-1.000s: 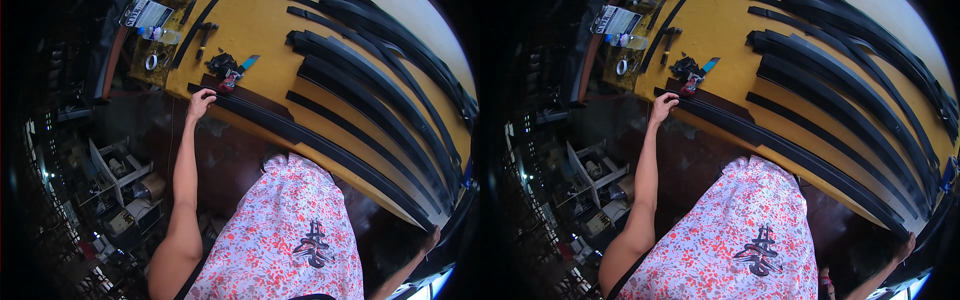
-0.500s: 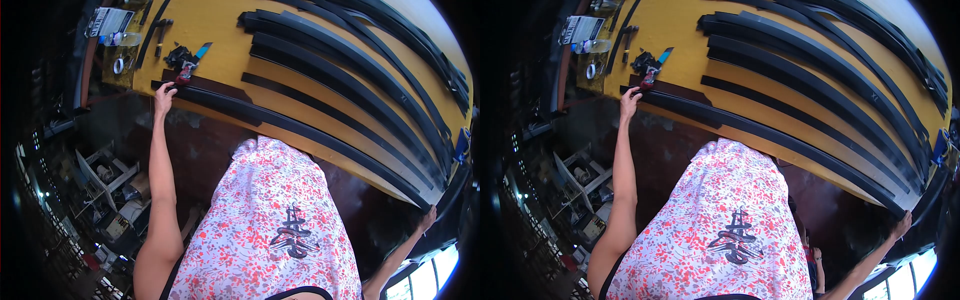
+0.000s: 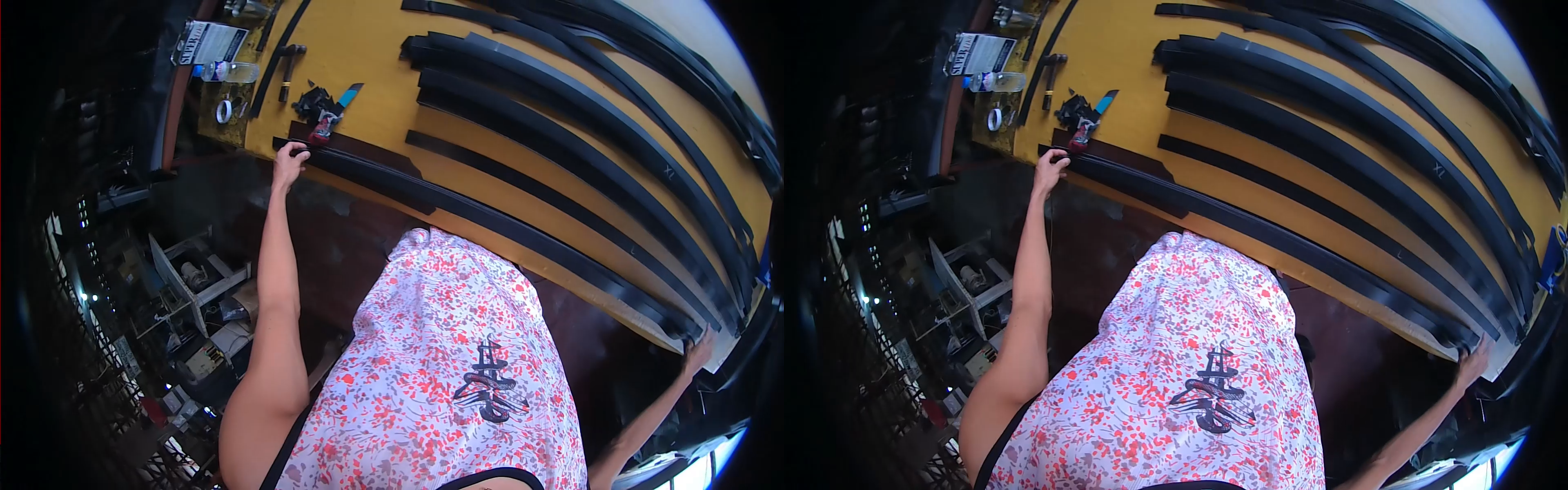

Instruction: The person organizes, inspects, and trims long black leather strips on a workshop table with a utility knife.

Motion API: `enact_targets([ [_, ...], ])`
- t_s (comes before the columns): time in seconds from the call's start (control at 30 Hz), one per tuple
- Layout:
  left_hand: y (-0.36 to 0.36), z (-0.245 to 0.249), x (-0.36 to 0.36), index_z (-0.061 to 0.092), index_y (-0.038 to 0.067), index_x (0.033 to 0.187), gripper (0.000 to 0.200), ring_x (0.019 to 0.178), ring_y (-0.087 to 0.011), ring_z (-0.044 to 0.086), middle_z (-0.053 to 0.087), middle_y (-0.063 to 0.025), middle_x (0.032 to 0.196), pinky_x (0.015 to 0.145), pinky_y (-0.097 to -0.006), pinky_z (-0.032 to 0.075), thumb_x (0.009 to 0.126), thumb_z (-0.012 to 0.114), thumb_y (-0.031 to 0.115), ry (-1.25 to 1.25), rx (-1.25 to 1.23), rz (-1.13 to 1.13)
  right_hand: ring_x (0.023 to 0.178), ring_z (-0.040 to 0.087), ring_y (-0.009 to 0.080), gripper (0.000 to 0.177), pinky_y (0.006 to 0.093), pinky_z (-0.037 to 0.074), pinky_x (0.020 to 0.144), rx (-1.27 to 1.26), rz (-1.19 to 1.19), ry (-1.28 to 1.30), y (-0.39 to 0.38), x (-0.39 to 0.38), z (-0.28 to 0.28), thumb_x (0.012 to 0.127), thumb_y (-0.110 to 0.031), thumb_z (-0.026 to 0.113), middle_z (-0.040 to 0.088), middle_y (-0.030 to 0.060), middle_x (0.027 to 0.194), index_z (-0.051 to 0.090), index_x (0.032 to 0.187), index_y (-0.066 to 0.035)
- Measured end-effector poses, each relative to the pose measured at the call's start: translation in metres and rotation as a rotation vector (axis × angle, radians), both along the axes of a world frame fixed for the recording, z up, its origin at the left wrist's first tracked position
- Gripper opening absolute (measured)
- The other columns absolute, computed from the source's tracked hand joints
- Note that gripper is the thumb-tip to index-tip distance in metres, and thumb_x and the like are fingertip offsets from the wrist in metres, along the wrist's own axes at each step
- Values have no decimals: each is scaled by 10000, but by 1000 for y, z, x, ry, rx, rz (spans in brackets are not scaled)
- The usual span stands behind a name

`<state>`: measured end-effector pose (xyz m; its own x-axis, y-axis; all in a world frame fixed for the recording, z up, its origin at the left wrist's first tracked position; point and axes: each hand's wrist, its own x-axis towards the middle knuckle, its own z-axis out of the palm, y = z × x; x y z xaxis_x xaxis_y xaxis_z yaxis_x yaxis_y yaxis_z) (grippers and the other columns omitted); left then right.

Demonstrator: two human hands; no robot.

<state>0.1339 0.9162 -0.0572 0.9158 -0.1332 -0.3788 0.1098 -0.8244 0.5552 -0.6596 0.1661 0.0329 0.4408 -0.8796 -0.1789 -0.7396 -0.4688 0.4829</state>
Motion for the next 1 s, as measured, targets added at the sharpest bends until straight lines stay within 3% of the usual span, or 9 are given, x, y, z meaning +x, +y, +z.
enact_targets([
  [0.07,-1,5,3,651,60,1021,225,704,-111,578,613,-29,808,605,-271,521,811,715,109,-1,56,-27,1278,462,363,433,406,371,1071,91,191,-447,41,71,-24,878,-51,603,447,195,1413,526,1304,-45],
  [0.17,2,16,7,652,50,1023,228,696,-106,571,614,-14,794,617,-267,514,812,716,111,28,50,-72,1231,514,307,277,398,402,1048,361,306,-726,174,252,0,911,-45,554,563,119,1306,611,1181,-61],
  [0.3,8,31,6,650,31,1027,202,708,-95,582,623,-10,817,625,-253,516,836,691,84,83,-47,-113,1149,552,296,381,411,441,994,710,433,-949,307,388,-33,780,-47,718,599,89,1221,630,1147,-99],
  [0.4,-4,55,8,653,19,1030,183,744,-91,602,631,-25,836,622,-239,525,850,664,51,179,-128,-54,1140,515,328,513,425,427,978,873,651,-972,378,458,-56,741,-201,780,569,111,1227,602,1214,-112],
  [0.5,-12,75,20,653,2,1011,158,726,-85,602,628,-27,866,619,-220,522,863,655,58,263,-218,-166,1168,476,331,689,431,373,1017,973,708,-873,431,520,-55,730,-334,779,508,128,1291,511,1312,-83],
  [0.67,-65,165,29,658,-12,977,156,646,-82,591,630,-27,818,591,-215,508,858,675,87,322,-305,-336,1158,482,331,699,424,364,1001,878,813,-846,477,578,-67,729,-383,766,506,142,1293,501,1280,-43],
  [0.73,-72,187,33,658,-14,968,170,652,-84,595,638,-38,829,592,-217,509,852,691,106,287,-320,-394,968,579,300,533,406,438,874,858,743,-847,480,580,-75,710,-255,782,592,132,1065,538,1128,-34],
  [0.87,-64,190,40,661,-11,951,162,648,-84,595,635,-33,825,600,-217,508,845,694,107,292,-427,-376,900,587,340,516,402,482,771,837,592,-925,465,559,-40,648,-74,759,582,147,980,523,1105,-37],
  [1.0,-45,179,49,657,0,959,138,738,-89,593,633,-34,870,593,-224,475,851,658,87,287,-576,-312,907,605,330,477,396,491,787,876,382,-799,429,519,-21,638,-8,703,602,136,931,542,1084,-58],
])
